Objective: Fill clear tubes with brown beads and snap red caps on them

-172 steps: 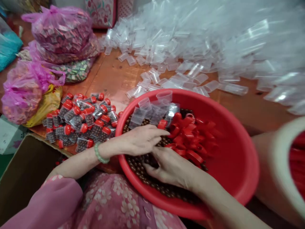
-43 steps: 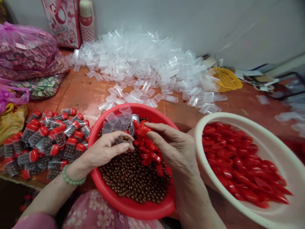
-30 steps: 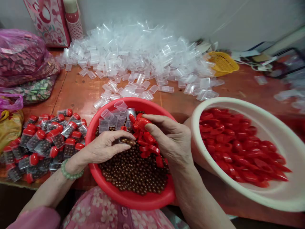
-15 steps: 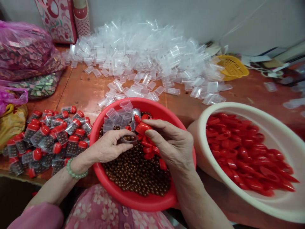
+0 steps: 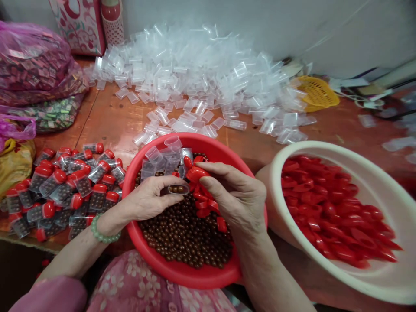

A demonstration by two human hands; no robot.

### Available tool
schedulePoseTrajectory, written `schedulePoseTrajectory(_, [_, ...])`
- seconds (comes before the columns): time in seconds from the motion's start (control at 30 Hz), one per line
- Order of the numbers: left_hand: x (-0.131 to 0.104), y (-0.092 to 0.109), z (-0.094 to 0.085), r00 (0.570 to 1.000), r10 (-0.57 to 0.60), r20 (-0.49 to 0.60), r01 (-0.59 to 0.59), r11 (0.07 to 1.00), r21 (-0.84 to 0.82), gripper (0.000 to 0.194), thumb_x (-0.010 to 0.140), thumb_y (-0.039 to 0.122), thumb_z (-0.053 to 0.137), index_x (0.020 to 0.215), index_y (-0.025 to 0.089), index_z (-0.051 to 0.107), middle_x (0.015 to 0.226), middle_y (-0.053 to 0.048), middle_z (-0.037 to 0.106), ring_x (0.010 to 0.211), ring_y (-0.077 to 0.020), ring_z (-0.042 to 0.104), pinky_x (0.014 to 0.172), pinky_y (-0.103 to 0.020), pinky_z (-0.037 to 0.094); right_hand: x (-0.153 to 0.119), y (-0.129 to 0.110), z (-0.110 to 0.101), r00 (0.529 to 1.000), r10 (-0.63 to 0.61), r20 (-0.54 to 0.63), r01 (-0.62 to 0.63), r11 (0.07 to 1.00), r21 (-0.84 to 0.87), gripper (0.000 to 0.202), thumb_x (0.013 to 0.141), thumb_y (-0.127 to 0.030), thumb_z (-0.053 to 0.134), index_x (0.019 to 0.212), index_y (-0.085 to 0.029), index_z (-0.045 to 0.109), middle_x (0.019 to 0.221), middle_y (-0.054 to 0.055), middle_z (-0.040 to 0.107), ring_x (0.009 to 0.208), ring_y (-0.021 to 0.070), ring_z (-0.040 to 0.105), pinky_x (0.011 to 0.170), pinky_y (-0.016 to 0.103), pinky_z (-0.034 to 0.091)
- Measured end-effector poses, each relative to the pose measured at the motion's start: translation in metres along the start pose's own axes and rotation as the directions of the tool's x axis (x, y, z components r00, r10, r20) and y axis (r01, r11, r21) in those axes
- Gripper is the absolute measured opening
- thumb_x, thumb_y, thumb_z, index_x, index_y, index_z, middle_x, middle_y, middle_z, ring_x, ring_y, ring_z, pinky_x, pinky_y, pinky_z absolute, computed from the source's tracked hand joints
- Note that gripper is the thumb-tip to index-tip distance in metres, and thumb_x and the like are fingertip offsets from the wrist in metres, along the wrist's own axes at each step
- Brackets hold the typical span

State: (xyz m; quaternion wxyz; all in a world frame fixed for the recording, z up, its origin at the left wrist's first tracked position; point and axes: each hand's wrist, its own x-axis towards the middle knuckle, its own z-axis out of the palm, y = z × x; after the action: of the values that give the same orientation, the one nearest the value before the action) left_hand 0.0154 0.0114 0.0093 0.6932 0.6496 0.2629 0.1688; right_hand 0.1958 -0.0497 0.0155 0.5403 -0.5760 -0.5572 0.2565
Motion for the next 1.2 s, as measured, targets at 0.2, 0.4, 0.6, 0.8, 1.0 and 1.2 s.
schedulePoseTrajectory(0.2, [0.001,0.001,0.000,0.997,-0.063,-0.034,0.060,0.994,-0.096,0.020,0.083,0.019,0.061,0.101,0.013,0.067,0.095,-0.004,0.067,0.087,-0.0140,0.059,0.085,-0.027,0.045,-0.001,-0.001,0.000,0.999,-0.020,0.045,0.021,1.000,-0.009,0.026,0.084,-0.019,0.069,0.105,-0.031,0.073,0.095,-0.001,0.077,0.085,0.0147,0.072,0.082,0.029,0.057])
schedulePoseTrajectory(0.4, [0.000,0.002,-0.001,0.998,-0.067,0.021,0.069,0.987,-0.146,0.014,0.083,0.018,0.059,0.095,0.012,0.065,0.082,0.000,0.061,0.073,-0.0096,0.053,0.075,-0.024,0.043,-0.002,0.000,0.002,1.000,0.016,0.023,-0.016,0.999,-0.029,0.024,0.084,-0.021,0.069,0.105,-0.032,0.073,0.098,-0.001,0.077,0.087,0.0147,0.071,0.086,0.030,0.056])
schedulePoseTrajectory(0.6, [0.001,-0.002,-0.003,0.981,-0.184,0.059,0.193,0.957,-0.217,0.026,0.083,0.019,0.059,0.107,0.011,0.062,0.075,0.001,0.058,0.067,-0.0090,0.052,0.068,-0.024,0.042,-0.001,0.000,0.002,0.992,-0.062,0.106,0.073,0.992,-0.105,0.022,0.085,-0.021,0.067,0.106,-0.027,0.073,0.097,0.002,0.076,0.087,0.0170,0.071,0.082,0.032,0.058])
schedulePoseTrajectory(0.8, [0.001,-0.006,-0.002,0.989,-0.143,0.044,0.149,0.966,-0.213,0.016,0.083,0.016,0.058,0.098,0.012,0.063,0.075,0.003,0.056,0.067,-0.0083,0.050,0.068,-0.023,0.041,0.004,-0.008,0.004,0.936,-0.237,0.260,0.300,0.925,-0.236,0.024,0.086,-0.016,0.063,0.106,-0.025,0.071,0.091,0.004,0.074,0.080,0.0177,0.069,0.072,0.032,0.058])
schedulePoseTrajectory(1.0, [0.001,-0.001,-0.004,0.978,-0.207,0.018,0.207,0.964,-0.165,0.017,0.086,0.019,0.057,0.100,0.011,0.062,0.073,0.002,0.056,0.065,-0.0081,0.051,0.065,-0.023,0.042,0.004,-0.006,-0.010,0.910,-0.298,0.289,0.396,0.831,-0.391,0.027,0.085,-0.013,0.064,0.109,-0.024,0.070,0.090,0.005,0.072,0.079,0.0173,0.067,0.075,0.032,0.055])
schedulePoseTrajectory(1.2, [0.001,-0.003,-0.004,0.984,-0.180,-0.005,0.178,0.973,-0.147,0.020,0.086,0.019,0.058,0.104,0.012,0.062,0.077,0.001,0.058,0.068,-0.0090,0.051,0.066,-0.023,0.042,0.005,-0.004,-0.014,0.942,-0.276,0.194,0.334,0.835,-0.437,0.027,0.086,-0.015,0.064,0.110,-0.027,0.070,0.093,0.003,0.072,0.081,0.0170,0.067,0.077,0.032,0.055])
